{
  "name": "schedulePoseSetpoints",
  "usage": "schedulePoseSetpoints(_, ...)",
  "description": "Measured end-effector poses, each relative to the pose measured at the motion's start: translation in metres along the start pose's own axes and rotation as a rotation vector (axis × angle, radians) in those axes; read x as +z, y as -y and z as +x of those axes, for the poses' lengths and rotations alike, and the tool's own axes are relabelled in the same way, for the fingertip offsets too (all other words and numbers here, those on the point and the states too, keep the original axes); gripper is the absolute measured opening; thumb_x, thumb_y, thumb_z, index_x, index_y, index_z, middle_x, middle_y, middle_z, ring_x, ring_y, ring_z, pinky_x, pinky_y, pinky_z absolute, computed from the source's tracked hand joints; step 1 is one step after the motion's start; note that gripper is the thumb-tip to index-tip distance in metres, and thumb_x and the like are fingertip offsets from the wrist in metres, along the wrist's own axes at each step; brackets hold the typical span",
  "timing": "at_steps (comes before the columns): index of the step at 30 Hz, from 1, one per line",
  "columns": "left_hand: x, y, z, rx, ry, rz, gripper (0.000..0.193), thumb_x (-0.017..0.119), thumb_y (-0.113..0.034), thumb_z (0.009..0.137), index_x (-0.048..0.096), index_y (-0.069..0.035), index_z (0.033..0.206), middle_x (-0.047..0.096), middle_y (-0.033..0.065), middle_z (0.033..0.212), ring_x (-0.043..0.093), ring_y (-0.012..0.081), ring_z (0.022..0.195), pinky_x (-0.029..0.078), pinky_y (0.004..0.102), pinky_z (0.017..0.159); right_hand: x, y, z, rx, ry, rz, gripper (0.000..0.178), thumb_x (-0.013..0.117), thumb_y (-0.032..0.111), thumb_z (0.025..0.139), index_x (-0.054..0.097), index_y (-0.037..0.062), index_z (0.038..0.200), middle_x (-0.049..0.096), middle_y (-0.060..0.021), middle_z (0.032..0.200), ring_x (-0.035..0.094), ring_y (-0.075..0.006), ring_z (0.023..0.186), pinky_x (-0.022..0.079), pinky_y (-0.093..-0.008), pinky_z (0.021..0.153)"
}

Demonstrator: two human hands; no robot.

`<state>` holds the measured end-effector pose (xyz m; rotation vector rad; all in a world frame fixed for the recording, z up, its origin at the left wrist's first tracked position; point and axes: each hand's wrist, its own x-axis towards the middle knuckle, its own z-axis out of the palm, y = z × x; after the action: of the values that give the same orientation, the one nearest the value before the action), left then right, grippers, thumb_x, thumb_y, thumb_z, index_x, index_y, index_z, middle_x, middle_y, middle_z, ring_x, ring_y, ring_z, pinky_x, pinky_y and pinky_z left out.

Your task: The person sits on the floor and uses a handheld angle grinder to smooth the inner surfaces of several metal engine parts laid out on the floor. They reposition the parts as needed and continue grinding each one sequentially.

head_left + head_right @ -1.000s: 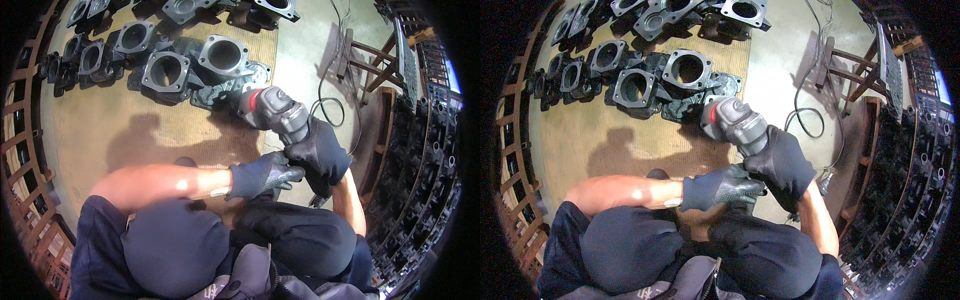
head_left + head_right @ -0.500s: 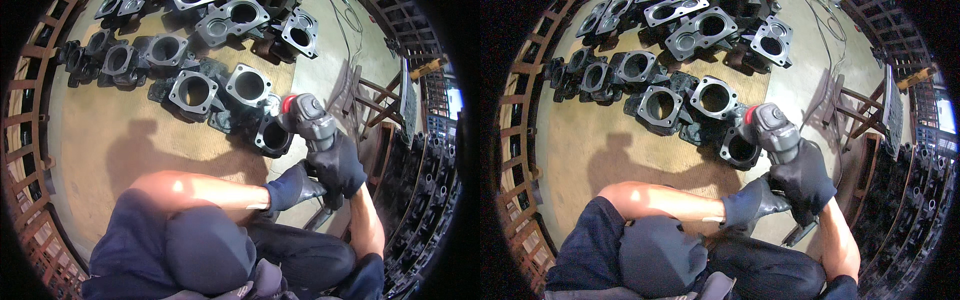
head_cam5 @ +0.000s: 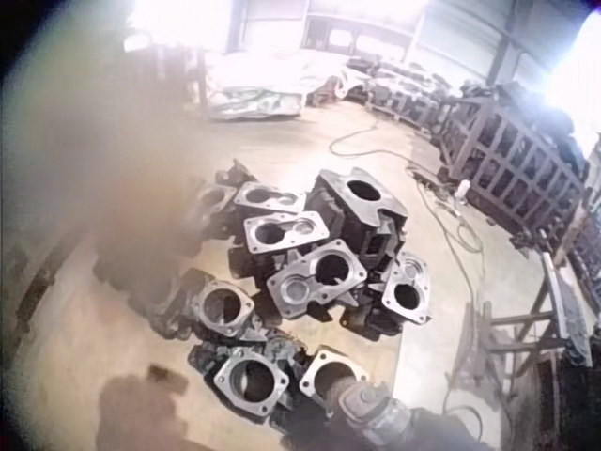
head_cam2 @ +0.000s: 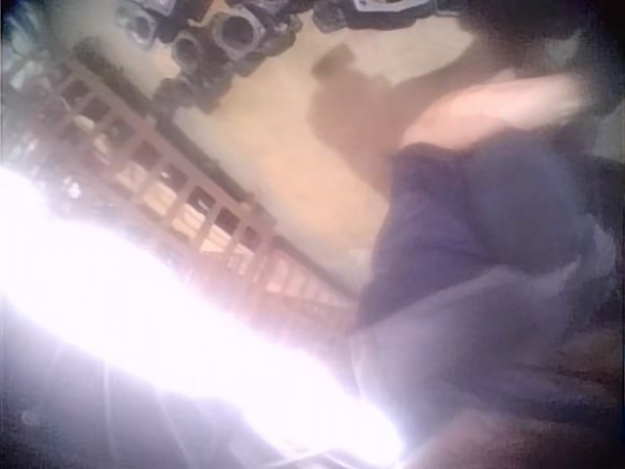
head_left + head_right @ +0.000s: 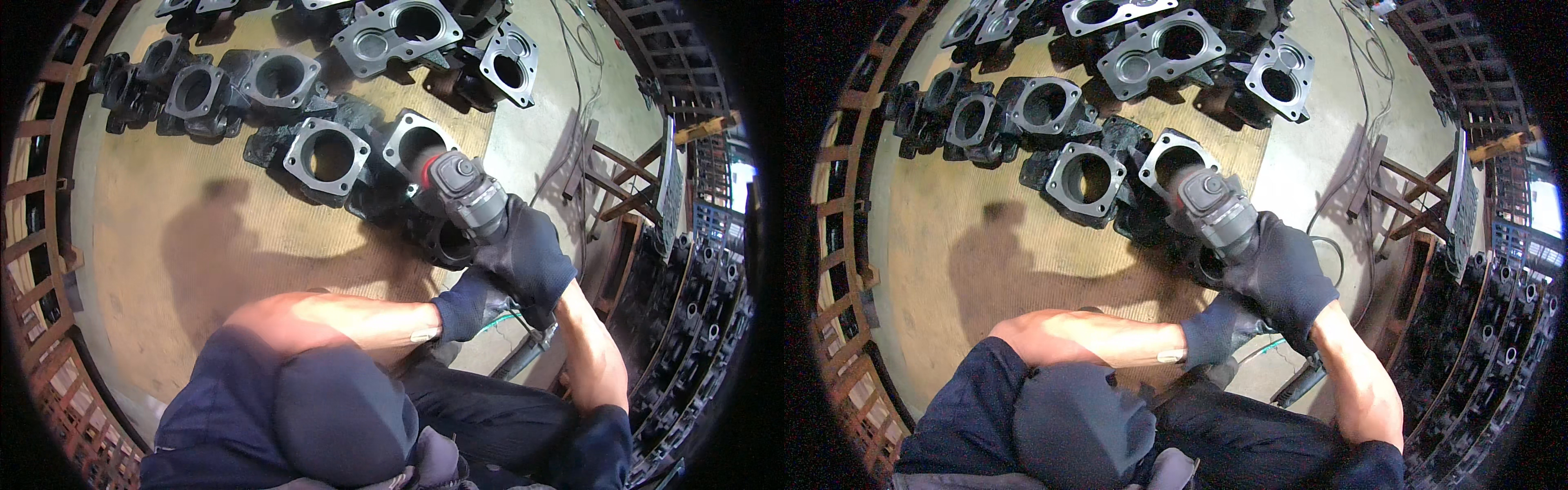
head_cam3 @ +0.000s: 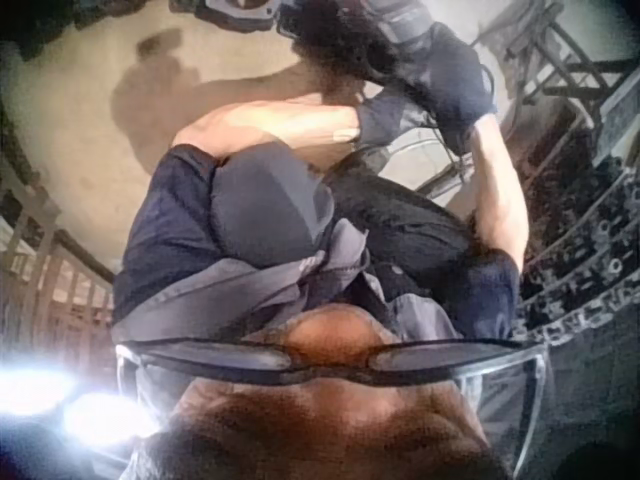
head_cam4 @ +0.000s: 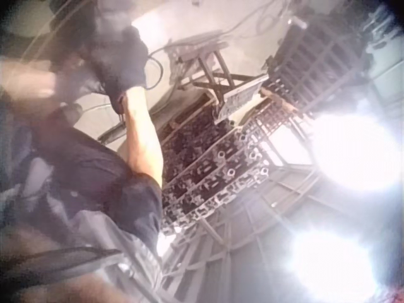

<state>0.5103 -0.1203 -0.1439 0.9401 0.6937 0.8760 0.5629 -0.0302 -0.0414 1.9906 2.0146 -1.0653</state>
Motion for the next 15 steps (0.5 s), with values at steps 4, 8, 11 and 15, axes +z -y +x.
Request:
schedulePoseSetpoints(4,-0.023,-0.012,-0.004,-0.062,-0.059,-0.13,0.034,0.066,-0.008,0.084,0.056,-0.001,0.115,0.059,0.0091,0.118,0.053,0.0152,0.106,0.044,0.0306,0.094,0.007,0.014,0.017,-0.051,0.032,-0.037,0.051,0.073,0.03,0.06,0.059,-0.0052,0.094,0.065,-0.0266,0.081,0.065,-0.0407,0.08,0.051,-0.0404,0.074)
schedulePoseSetpoints(8,-0.038,-0.034,0.006,-0.129,0.1,-0.196,0.036,0.067,-0.008,0.083,0.055,-0.001,0.115,0.059,0.0088,0.117,0.054,0.0155,0.106,0.044,0.0309,0.094,-0.003,0.023,0.024,-0.033,0.004,-0.077,0.046,0.07,0.028,0.061,0.059,-0.0046,0.091,0.064,-0.027,0.08,0.065,-0.0404,0.081,0.051,-0.041,0.074)
schedulePoseSetpoints(11,-0.022,-0.015,0.005,-0.08,0.057,-0.352,0.039,0.061,-0.013,0.088,0.048,-0.002,0.124,0.053,0.0113,0.125,0.05,0.017,0.114,0.039,0.0314,0.101,-0.005,0.025,0.02,-0.022,0.011,-0.132,0.048,0.07,0.029,0.062,0.058,-0.0049,0.093,0.064,-0.0273,0.081,0.065,-0.0405,0.082,0.051,-0.0418,0.074)
schedulePoseSetpoints(15,-0.016,-0.014,-0.003,-0.158,0.047,-0.458,0.042,0.05,-0.019,0.095,0.04,-0.004,0.132,0.045,0.0141,0.135,0.044,0.0187,0.123,0.033,0.0327,0.107,0.001,0.022,0.013,-0.042,0.041,-0.069,0.051,0.07,0.03,0.061,0.058,-0.005,0.097,0.064,-0.0272,0.082,0.064,-0.0406,0.083,0.051,-0.0421,0.075)
